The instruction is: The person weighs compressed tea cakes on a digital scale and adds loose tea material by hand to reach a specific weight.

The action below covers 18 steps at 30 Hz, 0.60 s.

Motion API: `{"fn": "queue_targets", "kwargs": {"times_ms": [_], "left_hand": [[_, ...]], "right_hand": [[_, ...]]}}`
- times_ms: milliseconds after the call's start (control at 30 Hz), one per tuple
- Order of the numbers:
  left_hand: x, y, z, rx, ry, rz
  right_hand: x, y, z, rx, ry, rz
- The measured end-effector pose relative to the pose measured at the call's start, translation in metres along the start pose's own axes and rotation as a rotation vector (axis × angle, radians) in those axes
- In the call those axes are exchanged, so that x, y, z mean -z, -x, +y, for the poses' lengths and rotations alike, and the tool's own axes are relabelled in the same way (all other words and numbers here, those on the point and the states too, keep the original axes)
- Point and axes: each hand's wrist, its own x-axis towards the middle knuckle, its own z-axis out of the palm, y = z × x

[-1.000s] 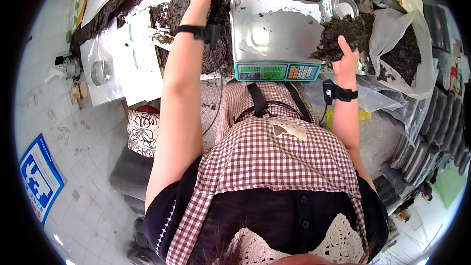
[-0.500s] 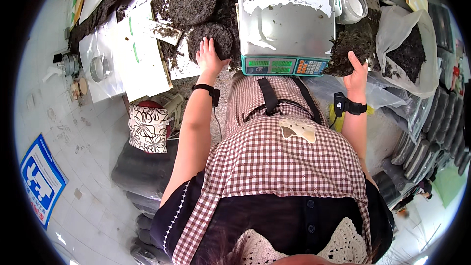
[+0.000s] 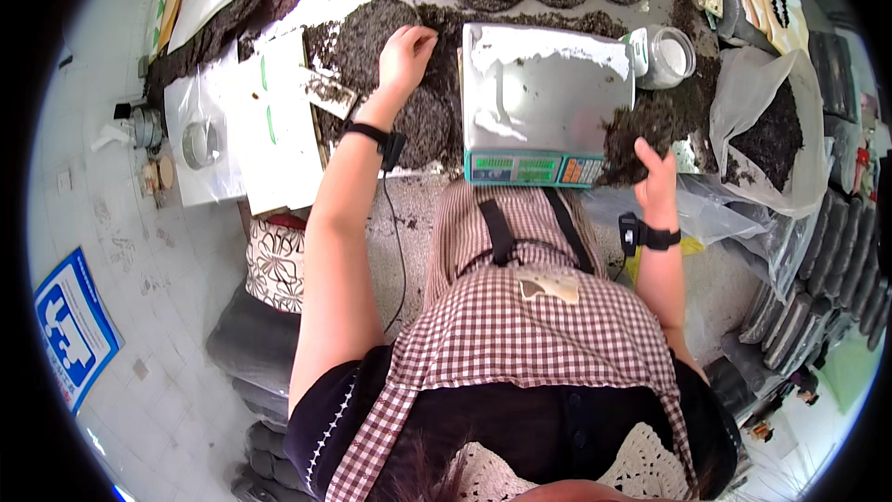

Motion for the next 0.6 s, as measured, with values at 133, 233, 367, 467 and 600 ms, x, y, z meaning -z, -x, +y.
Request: {"fn": "queue_targets", "kwargs": {"times_ms": [133, 233, 367, 467, 600], "left_hand": [[-0.052, -0.103, -0.021, -0.169, -0.092, -0.065], [-0.089, -0.136, -0.054, -0.505, -0.741, -0.327], [-0.103, -0.170, 0.004, -0.258, -0.697, -0.539], [-0.129, -0.171, -0.037, -0.410, -0.555, -0.342], [-0.171, -0.175, -0.109, -0.433, -0.740, -0.374]], "right_hand": [[0.018, 0.015, 0.009, -0.006, 0.080, 0.018], [0.032, 0.030, 0.013, -0.005, 0.110, 0.127], [0.052, 0.075, 0.017, -0.010, 0.258, 0.365], [0.070, 0.074, 0.023, 0.007, 0.174, 0.417], [0.061, 0.051, 0.018, -0.006, 0.078, 0.370]]}}
